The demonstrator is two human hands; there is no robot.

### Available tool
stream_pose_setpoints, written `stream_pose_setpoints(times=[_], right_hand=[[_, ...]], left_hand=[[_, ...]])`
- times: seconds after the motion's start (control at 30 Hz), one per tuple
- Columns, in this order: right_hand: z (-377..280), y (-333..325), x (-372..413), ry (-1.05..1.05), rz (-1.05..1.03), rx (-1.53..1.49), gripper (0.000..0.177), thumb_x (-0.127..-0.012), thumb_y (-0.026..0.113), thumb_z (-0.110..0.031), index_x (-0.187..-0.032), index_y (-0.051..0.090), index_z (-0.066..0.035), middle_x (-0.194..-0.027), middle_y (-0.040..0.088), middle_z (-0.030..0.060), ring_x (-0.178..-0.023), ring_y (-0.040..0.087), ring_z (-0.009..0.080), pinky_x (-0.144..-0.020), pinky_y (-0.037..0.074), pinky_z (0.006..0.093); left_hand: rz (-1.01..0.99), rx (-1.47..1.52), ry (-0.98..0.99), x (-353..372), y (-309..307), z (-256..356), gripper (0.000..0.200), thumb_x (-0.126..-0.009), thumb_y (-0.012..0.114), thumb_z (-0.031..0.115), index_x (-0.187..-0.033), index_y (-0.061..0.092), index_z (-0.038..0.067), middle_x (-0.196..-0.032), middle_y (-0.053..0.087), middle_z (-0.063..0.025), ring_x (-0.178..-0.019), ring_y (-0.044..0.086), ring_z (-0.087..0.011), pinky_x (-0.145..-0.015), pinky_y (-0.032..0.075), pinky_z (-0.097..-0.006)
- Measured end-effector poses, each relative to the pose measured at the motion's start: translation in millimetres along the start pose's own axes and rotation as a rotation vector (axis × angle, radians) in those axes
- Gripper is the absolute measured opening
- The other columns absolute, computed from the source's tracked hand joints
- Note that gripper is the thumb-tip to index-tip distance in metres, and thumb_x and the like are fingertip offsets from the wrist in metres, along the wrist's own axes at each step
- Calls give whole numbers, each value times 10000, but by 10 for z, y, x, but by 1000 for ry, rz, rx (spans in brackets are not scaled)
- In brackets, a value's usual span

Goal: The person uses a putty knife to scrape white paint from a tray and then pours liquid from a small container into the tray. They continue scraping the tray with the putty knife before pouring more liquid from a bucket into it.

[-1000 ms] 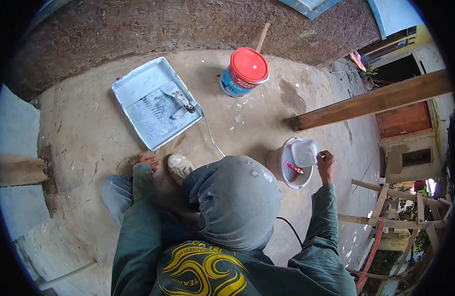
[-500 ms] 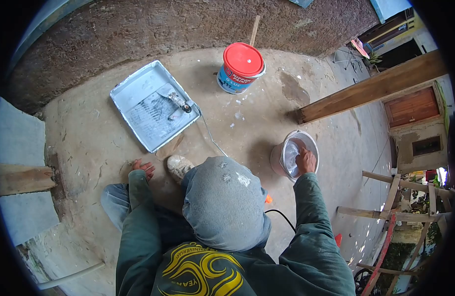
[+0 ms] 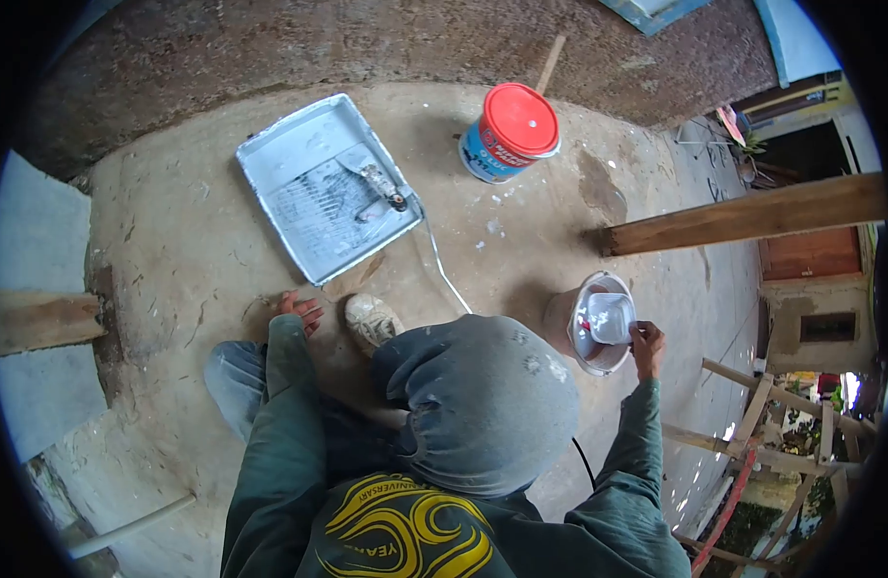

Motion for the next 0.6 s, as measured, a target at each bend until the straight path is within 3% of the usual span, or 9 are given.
stream_pose_setpoints(times=[0.07, 0.13, 0.27, 0.53, 0.6], right_hand=[[-166, -37, -107, -58, -23, -67, 191, -846, 668, -175, -935, 700, -9, -622, 619, 45, -488, 538, 93, -433, 425, 245], [-505, 9, -207, -112, -62, -102, 177, -850, 675, -173, -915, 695, -10, -609, 591, 21, -476, 505, 77, -414, 383, 233], [-1478, 378, -327, -213, -198, -263, 184, -863, 665, -169, -915, 688, 7, -592, 575, 17, -468, 484, 62, -418, 376, 235], [-3353, 1990, -655, -511, -447, -521, 177, -858, 669, -151, -929, 656, 10, -630, 601, 41, -508, 548, 90, -454, 426, 239], [-3713, 2401, -800, -604, -426, -422, 166, -825, 683, -137, -902, 662, 8, -656, 635, 106, -521, 605, 147, -482, 464, 278]], left_hand=[[14, 61, 54, -78, -32, -85, 601, -929, 405, 618, -1346, 400, 185, -1161, 634, -115, -932, 667, -300, -660, 500, -394], [25, 107, -18, -89, 8, -55, 563, -948, 399, 588, -1388, 319, 246, -1151, 642, -152, -879, 686, -322, -623, 508, -398], [-15, 125, 22, 2, -1, -90, 553, -950, 387, 597, -1377, 340, 249, -1156, 642, -165, -868, 694, -312, -593, 511, -374], [39, 88, 49, 128, -31, -103, 558, -925, 436, 604, -1340, 365, 237, -1137, 639, -170, -851, 696, -318, -584, 526, -382], [40, 94, 92, 179, -41, -108, 566, -914, 456, 601, -1323, 375, 218, -1114, 645, -176, -813, 698, -323, -567, 524, -389]])
Point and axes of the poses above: each hand's wrist, its own x-axis away from the middle knuckle, its own y-axis out of the palm, z = x × y, the point moved 2 cm from there along -x, towards the middle knuckle
